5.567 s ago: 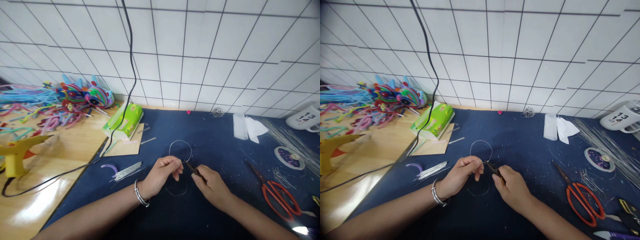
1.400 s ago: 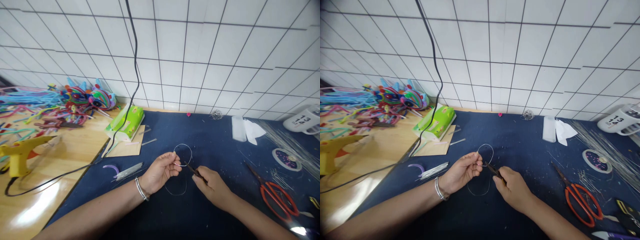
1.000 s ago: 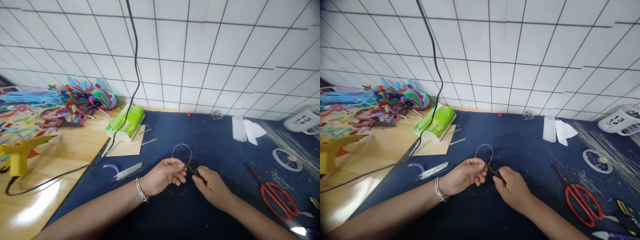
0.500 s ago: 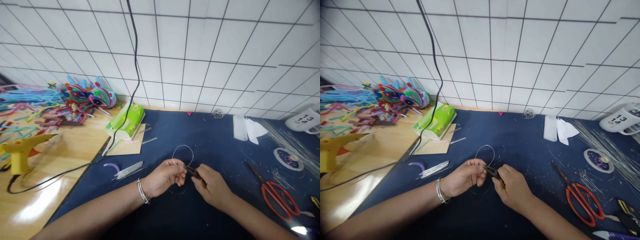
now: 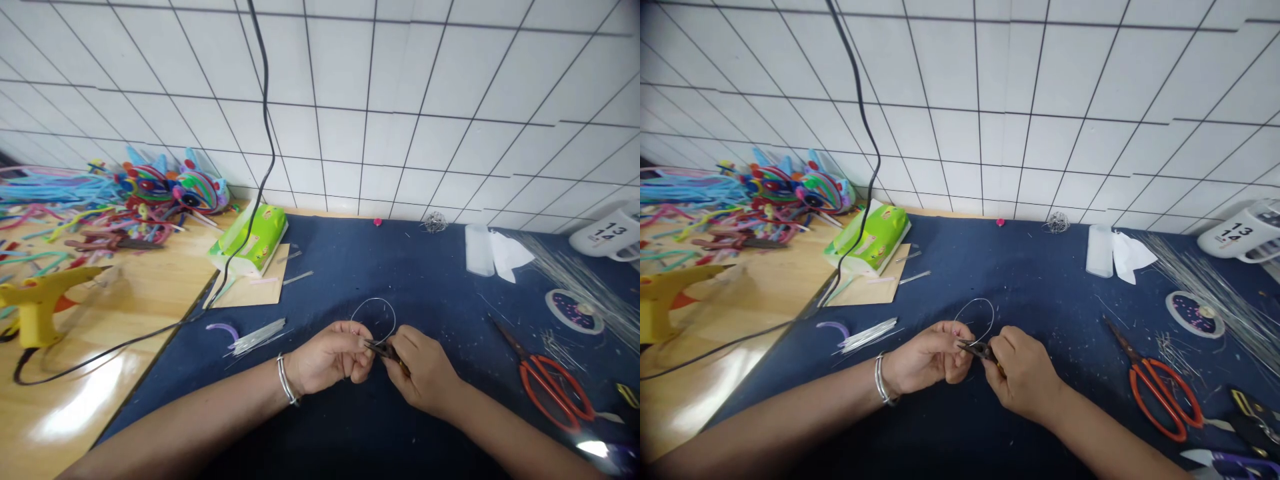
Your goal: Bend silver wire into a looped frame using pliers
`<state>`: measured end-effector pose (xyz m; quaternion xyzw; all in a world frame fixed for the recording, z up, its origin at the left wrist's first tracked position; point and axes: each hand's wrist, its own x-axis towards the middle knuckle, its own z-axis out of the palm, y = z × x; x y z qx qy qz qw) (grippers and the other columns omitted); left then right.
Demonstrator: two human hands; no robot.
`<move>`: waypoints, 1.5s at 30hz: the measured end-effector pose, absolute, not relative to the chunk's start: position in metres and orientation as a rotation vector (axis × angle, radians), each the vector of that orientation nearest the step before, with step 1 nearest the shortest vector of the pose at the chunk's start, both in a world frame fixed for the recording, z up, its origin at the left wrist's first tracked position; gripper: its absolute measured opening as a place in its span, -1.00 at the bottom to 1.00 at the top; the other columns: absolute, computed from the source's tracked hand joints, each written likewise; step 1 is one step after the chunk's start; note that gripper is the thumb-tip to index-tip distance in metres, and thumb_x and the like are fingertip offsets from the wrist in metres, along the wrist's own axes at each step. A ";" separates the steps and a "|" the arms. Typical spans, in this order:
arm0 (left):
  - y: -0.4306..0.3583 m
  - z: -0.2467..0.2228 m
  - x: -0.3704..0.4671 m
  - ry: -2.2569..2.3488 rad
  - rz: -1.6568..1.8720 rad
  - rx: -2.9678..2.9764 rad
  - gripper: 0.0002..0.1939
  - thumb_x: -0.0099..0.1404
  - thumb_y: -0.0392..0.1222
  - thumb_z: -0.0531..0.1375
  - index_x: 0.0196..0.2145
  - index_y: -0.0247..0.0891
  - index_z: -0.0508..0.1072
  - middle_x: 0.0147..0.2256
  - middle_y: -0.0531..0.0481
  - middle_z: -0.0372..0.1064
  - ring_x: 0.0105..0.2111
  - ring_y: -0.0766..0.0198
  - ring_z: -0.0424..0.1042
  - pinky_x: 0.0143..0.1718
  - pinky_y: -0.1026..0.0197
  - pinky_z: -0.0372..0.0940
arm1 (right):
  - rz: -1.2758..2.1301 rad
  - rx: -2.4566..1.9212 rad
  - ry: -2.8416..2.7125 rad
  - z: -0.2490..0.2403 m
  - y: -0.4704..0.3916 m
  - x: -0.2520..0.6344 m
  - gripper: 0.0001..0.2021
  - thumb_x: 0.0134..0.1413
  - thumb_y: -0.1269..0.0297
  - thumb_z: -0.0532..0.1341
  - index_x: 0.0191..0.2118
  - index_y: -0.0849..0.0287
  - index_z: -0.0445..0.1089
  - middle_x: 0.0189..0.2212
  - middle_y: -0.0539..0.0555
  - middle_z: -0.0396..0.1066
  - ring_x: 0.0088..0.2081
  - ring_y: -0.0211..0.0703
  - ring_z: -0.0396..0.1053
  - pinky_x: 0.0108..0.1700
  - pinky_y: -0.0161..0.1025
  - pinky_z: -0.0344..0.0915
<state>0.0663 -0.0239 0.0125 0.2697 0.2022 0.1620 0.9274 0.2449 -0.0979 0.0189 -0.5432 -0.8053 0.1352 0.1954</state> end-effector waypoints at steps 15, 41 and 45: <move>-0.024 0.013 0.065 0.400 0.381 0.594 -0.97 0.11 -0.35 0.15 -0.43 -0.36 0.39 -0.56 -0.03 0.34 -0.60 0.38 0.31 -0.50 0.29 0.14 | 0.422 -1.511 -2.239 0.014 -0.099 0.246 -0.87 0.07 0.37 -0.02 -0.46 0.22 0.17 -0.49 0.04 0.15 -0.45 -0.25 0.11 -0.40 -0.27 0.06; -0.026 0.018 0.067 0.432 0.531 0.830 -0.94 0.15 -0.34 0.15 -0.44 -0.40 0.39 -0.51 -0.01 0.28 -0.54 0.40 0.27 -0.46 0.29 0.13 | 0.532 -1.485 -2.217 0.013 -0.098 0.248 -0.91 0.06 0.38 -0.02 -0.43 0.21 0.15 -0.50 0.01 0.14 -0.47 -0.27 0.09 -0.42 -0.28 0.04; -0.026 0.018 0.067 0.433 0.528 0.835 -0.95 0.15 -0.34 0.15 -0.43 -0.40 0.39 -0.51 -0.01 0.28 -0.54 0.40 0.27 -0.46 0.29 0.13 | 0.528 -1.491 -2.219 0.012 -0.097 0.249 -0.91 0.06 0.37 -0.02 -0.43 0.20 0.14 -0.49 0.01 0.15 -0.47 -0.27 0.10 -0.42 -0.28 0.04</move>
